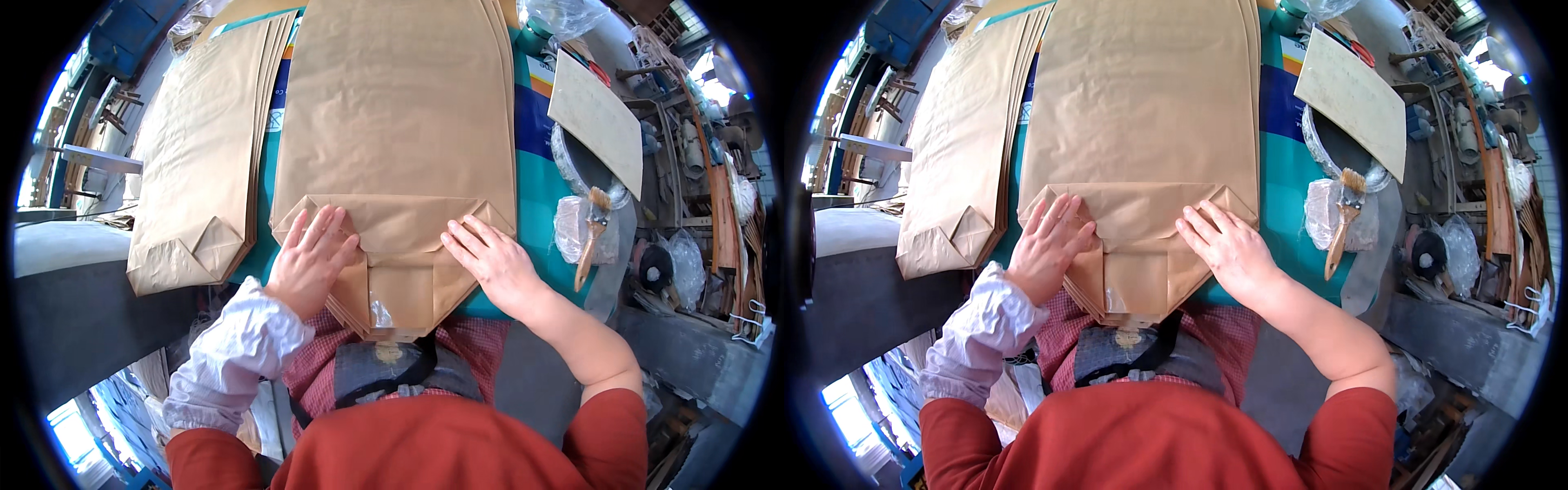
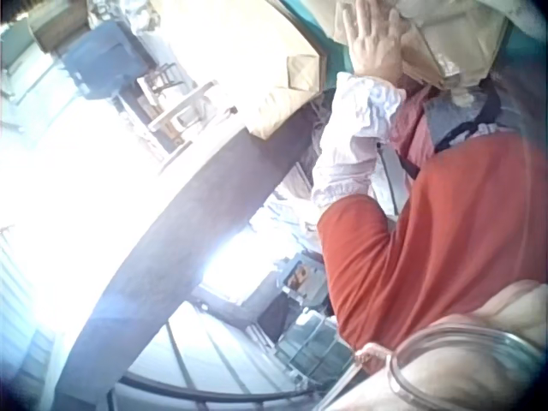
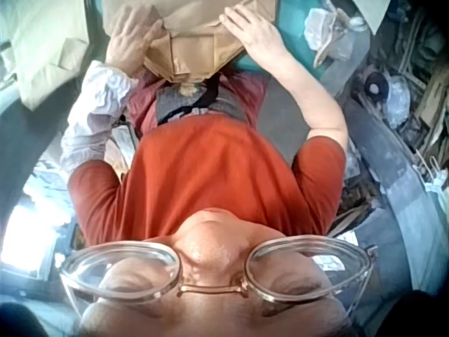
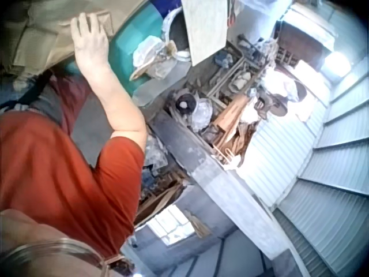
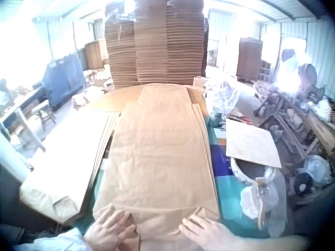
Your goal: The person repeatedly folds flat brown paper sheets into bag shapes, applies glue with a brush to the flaps, and presses them closed. They handle multiple sheets one at a time, stacking completed bags on the table.
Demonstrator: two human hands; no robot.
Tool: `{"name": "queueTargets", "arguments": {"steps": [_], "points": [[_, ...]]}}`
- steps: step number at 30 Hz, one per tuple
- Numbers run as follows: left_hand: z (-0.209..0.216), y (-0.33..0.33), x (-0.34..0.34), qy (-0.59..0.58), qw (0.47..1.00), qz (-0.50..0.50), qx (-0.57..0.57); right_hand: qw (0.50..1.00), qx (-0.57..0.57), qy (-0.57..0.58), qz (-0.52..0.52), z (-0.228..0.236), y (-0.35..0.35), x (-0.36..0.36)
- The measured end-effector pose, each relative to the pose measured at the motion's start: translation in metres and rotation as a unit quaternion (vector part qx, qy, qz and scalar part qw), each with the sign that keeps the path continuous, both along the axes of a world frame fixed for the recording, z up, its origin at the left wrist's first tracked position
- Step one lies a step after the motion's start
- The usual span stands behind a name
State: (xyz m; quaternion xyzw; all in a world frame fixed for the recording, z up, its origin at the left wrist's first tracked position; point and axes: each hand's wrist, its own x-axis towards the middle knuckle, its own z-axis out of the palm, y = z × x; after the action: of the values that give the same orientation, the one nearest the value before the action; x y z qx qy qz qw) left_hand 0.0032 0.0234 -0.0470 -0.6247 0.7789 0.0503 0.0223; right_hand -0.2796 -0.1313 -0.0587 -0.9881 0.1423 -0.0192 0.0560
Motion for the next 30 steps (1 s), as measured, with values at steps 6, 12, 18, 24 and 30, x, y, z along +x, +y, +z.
{"name": "queueTargets", "arguments": {"steps": [6,12,18,24,30], "points": [[0.000,-0.010,0.025,0.334,0.933,0.049,0.121,0.979,0.110,-0.166,-0.045,0.009,0.003,-0.013],[0.004,0.001,0.012,0.256,0.963,-0.037,0.076,0.975,0.099,-0.180,-0.081,-0.005,0.047,-0.011],[0.003,0.007,0.015,0.230,0.973,-0.019,0.005,0.957,0.106,-0.246,-0.112,-0.026,0.035,-0.021],[-0.012,-0.023,0.028,0.376,0.911,0.168,-0.003,0.876,0.319,-0.273,-0.237,-0.010,0.002,0.012],[-0.044,-0.026,0.010,0.287,0.923,0.244,-0.079,0.866,0.317,-0.242,-0.301,-0.036,0.001,0.029]]}}
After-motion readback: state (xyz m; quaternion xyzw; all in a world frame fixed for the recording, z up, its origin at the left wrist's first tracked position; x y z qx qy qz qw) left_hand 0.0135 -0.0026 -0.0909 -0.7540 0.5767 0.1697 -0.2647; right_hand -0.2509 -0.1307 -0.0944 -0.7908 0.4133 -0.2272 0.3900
